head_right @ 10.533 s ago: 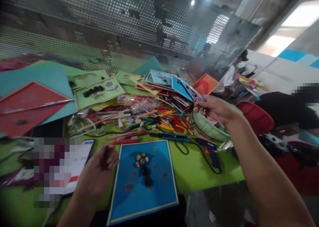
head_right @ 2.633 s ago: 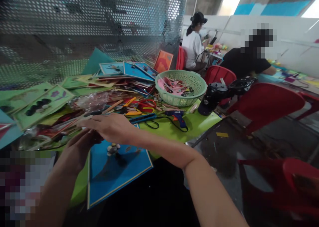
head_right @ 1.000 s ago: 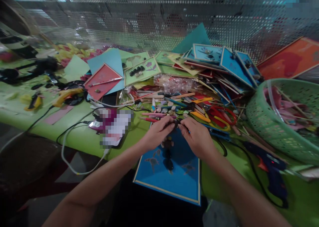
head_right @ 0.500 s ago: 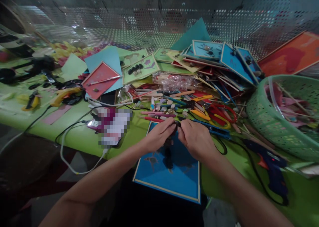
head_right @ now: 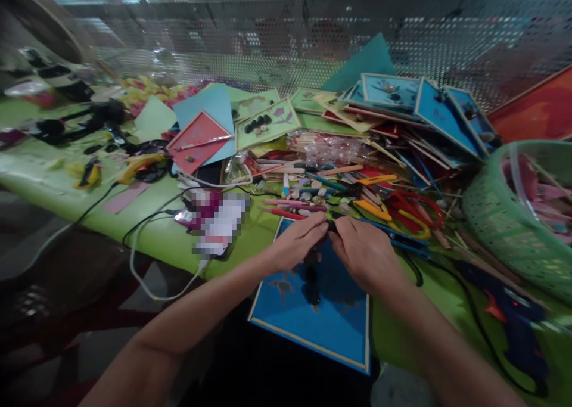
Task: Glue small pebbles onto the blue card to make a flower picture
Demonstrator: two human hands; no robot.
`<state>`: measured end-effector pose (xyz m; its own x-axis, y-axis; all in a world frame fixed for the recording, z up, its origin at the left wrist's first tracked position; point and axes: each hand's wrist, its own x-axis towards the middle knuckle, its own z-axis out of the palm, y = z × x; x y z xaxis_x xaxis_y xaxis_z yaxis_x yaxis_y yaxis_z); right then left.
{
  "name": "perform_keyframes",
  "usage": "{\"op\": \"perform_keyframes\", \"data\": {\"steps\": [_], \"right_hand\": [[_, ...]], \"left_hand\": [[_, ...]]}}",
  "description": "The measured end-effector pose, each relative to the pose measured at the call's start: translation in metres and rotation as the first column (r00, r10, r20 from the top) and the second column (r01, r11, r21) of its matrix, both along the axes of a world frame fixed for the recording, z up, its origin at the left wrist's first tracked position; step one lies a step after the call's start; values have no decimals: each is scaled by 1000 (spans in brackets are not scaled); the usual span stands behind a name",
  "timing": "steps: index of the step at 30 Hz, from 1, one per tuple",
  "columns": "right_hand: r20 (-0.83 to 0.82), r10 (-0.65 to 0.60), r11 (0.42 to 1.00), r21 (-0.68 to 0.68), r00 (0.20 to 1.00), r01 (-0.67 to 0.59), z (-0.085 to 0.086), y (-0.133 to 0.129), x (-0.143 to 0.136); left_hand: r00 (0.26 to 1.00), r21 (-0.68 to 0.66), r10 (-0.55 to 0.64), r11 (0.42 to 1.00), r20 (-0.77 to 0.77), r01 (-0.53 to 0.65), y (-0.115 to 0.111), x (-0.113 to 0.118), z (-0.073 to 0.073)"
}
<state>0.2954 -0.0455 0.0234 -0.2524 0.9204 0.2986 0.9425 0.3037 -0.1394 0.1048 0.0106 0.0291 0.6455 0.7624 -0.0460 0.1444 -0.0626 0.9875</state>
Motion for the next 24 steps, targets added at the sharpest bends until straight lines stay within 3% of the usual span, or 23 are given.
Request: {"op": "perform_keyframes", "data": {"steps": [11, 15, 20, 24], "right_hand": [[-251, 15, 992, -118, 968, -46, -12, 4, 8], [-262, 7, 992, -122, 965, -40, -4, 2, 1], [-250, -17, 995, -97, 968, -7, 7, 2, -7], [-202, -32, 996, -94, 979, 13, 8, 2, -8]], "left_hand": [[995, 198, -21, 979, -97, 40, -1, -3, 2], [996, 270, 21, 963, -84, 3, -2, -3, 2], [999, 174, 6, 985, -35, 0, -1, -3, 1], [999, 233, 10, 973, -54, 3, -1, -3, -4]]}}
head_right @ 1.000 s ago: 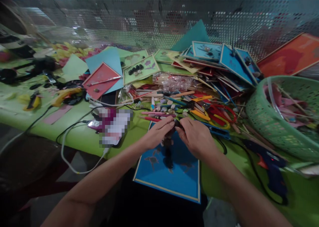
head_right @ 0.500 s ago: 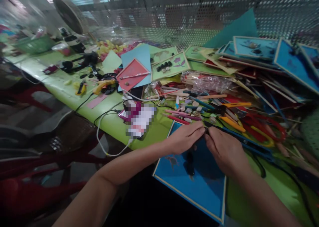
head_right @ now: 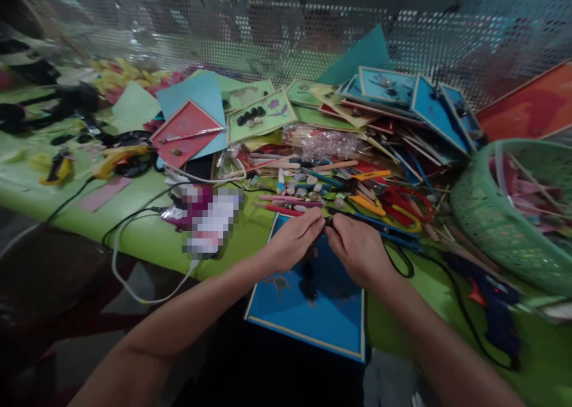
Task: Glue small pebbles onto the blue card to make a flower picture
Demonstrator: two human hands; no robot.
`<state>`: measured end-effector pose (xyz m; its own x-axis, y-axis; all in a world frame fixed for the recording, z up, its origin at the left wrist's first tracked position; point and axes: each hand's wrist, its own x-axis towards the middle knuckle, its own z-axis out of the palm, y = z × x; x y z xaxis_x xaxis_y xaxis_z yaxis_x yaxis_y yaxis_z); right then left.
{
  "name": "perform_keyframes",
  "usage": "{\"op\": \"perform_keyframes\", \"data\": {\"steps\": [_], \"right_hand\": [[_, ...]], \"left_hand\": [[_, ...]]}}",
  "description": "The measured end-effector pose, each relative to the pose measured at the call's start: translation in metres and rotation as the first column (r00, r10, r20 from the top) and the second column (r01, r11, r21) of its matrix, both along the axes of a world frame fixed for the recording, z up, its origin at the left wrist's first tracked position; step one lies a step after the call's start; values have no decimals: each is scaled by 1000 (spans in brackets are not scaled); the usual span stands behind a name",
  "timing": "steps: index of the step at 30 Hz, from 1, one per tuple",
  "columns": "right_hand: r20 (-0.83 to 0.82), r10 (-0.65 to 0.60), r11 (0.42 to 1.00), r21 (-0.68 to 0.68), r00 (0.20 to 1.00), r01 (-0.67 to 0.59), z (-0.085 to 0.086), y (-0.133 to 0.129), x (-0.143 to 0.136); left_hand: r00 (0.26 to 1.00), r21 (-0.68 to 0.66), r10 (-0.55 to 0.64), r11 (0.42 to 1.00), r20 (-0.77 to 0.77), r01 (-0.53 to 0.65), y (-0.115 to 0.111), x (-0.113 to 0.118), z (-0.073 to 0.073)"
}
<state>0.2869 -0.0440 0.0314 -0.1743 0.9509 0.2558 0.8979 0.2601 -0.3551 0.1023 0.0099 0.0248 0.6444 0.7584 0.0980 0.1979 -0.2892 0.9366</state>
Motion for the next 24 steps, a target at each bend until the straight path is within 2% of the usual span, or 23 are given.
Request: {"op": "perform_keyframes", "data": {"steps": [4, 13, 19, 24], "right_hand": [[16, -18, 1000, 8, 1000, 18, -2, 0, -2], [-19, -21, 1000, -3, 1000, 21, 0, 0, -6], [-181, -36, 993, -118, 983, 14, 5, 1, -3], [-293, -47, 980, -200, 955, -13, 5, 2, 0]], "left_hand": [[999, 15, 11, 1000, -38, -10, -1, 1, -3], [999, -57, -18, 998, -49, 16, 0, -1, -3], [998, 4, -35, 999, -60, 35, 4, -4, 1], [994, 97, -4, 995, -111, 15, 3, -4, 5]]}}
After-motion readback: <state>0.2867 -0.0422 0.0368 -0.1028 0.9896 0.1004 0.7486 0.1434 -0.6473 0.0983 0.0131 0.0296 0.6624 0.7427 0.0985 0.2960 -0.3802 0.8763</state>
